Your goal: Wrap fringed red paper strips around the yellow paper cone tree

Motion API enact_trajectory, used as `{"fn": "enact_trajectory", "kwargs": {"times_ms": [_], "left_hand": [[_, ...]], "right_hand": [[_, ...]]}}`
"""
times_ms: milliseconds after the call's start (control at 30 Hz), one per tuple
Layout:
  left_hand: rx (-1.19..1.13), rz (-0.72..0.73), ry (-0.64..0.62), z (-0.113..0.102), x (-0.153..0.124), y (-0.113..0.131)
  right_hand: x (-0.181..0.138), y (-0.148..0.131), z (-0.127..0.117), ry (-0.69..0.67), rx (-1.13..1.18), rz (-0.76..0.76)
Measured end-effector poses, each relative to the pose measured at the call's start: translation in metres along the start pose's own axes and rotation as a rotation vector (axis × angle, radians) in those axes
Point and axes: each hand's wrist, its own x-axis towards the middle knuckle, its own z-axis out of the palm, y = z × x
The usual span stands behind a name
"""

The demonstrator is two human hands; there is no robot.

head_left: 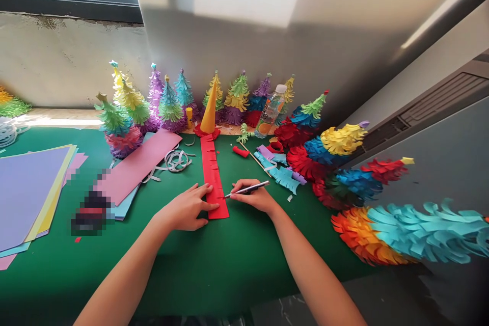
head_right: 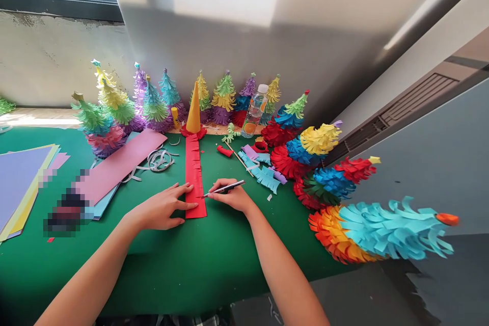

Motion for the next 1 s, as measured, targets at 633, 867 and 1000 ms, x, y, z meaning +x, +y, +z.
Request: {"fn": "enact_trajectory", "kwargs": {"times_ms": [633, 867, 1000], "left_hand": [[-0.021, -0.056, -0.022, 0.003, -0.001, 0.001], [-0.051, -0.040, -0.045, 0.002, -0.004, -0.002], [-0.094, -0.027, -0.067, 0.001, -0.005, -0.004]], "right_hand": [[0.004, 0.002, 0.010, -0.058, -0.075, -0.112], [0.003, -0.002, 0.011, 0.004, -0.054, -0.093], [0.001, -0.004, 0.013, 0.033, -0.041, -0.090]]}}
